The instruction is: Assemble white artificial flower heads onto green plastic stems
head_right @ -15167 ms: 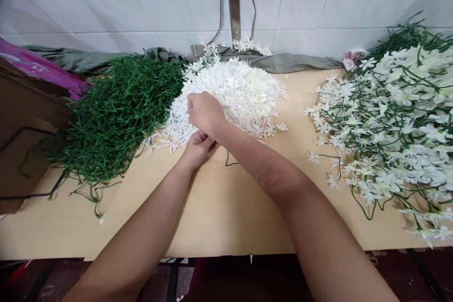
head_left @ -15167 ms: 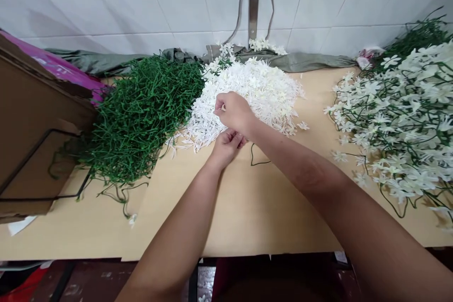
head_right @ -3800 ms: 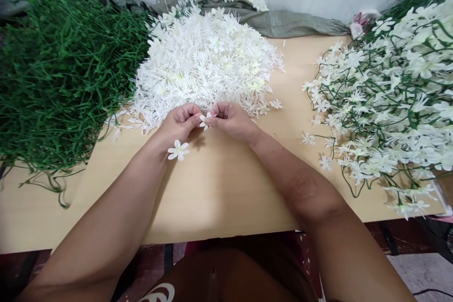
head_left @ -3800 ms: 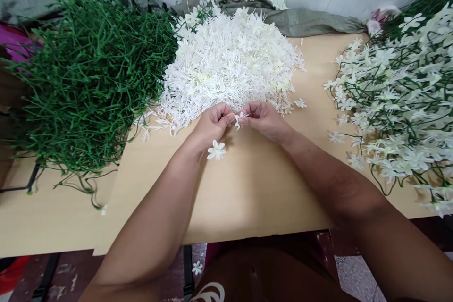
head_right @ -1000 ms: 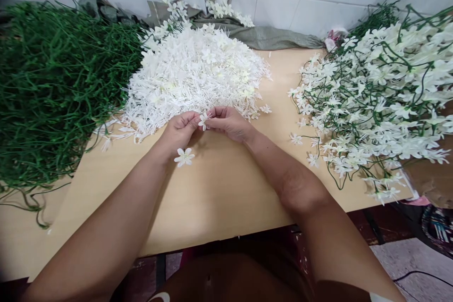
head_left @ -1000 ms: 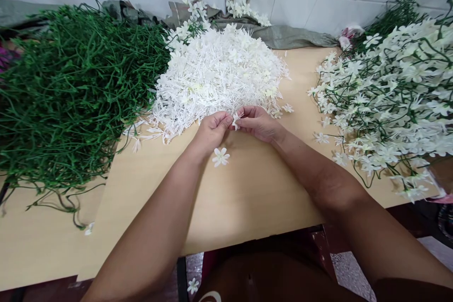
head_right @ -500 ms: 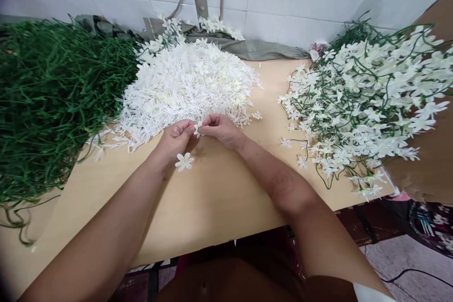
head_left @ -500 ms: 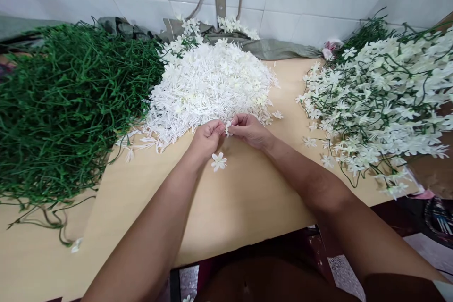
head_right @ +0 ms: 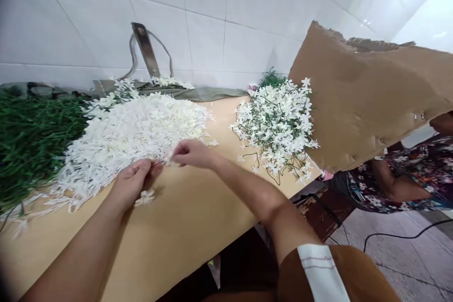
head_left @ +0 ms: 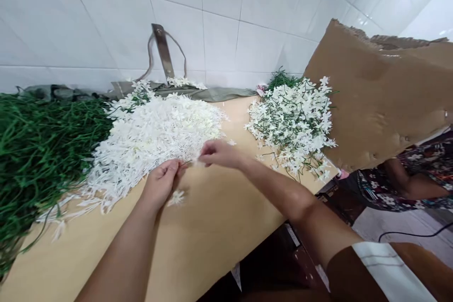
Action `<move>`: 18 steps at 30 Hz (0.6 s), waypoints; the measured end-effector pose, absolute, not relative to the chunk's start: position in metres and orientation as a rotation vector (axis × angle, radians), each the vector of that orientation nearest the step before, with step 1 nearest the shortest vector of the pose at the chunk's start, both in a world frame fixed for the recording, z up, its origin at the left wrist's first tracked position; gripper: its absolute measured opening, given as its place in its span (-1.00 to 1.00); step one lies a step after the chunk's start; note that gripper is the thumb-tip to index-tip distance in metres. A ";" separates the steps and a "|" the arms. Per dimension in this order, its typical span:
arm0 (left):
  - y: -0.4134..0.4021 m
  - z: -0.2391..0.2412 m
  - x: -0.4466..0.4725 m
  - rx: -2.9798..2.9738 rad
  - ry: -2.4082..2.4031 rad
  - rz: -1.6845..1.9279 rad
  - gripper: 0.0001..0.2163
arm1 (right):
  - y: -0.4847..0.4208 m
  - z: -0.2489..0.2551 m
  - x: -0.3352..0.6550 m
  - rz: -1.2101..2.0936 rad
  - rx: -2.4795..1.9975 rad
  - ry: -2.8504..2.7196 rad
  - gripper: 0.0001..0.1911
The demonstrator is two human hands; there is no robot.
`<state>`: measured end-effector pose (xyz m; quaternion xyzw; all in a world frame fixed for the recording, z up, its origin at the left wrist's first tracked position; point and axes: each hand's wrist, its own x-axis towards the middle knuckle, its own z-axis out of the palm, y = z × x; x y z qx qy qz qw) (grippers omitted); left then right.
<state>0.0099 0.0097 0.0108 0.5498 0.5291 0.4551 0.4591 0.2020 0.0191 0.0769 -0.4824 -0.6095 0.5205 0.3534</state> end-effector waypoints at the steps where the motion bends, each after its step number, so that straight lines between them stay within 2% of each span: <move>1: 0.010 0.010 0.010 1.319 1.273 1.138 -0.58 | 0.015 0.099 0.223 1.016 -1.351 -1.717 -0.71; 2: 0.009 0.009 0.011 1.303 1.259 1.135 -0.57 | 0.011 0.124 0.248 0.632 -1.431 -1.731 -0.73; 4: 0.008 0.009 0.013 1.335 1.288 1.091 -0.59 | 0.006 0.170 0.306 0.309 -1.463 -1.581 -0.90; 5: 0.007 0.010 0.015 1.374 1.327 1.055 -0.61 | 0.006 0.190 0.335 0.113 -1.473 -1.462 -0.86; 7: 0.004 0.011 0.018 1.435 1.358 1.022 -0.67 | 0.012 0.212 0.380 -0.502 -1.630 -1.160 -0.63; 8: 0.002 0.012 0.018 1.463 1.355 1.006 -0.69 | 0.018 0.214 0.392 -0.696 -1.685 -1.015 -0.53; 9: 0.001 0.013 0.019 1.484 1.364 1.002 -0.70 | 0.026 0.209 0.396 -0.797 -1.698 -0.997 -0.50; 10: 0.001 0.014 0.019 1.514 1.357 0.985 -0.71 | 0.033 0.200 0.389 -0.867 -1.648 -1.127 -0.57; 12: 0.001 0.014 0.019 1.534 1.372 0.967 -0.71 | 0.045 0.172 0.348 -0.763 -1.470 -1.555 -0.70; 14: 0.001 0.013 0.018 1.540 1.370 0.951 -0.71 | 0.055 0.145 0.284 -0.399 -1.325 -1.831 -0.80; 16: 0.001 0.011 0.017 1.529 1.360 0.947 -0.70 | 0.068 0.127 0.214 -0.023 -1.271 -2.066 -0.82; 18: 0.001 0.010 0.016 1.530 1.343 0.954 -0.69 | 0.087 0.119 0.156 0.170 -1.281 -2.216 -0.84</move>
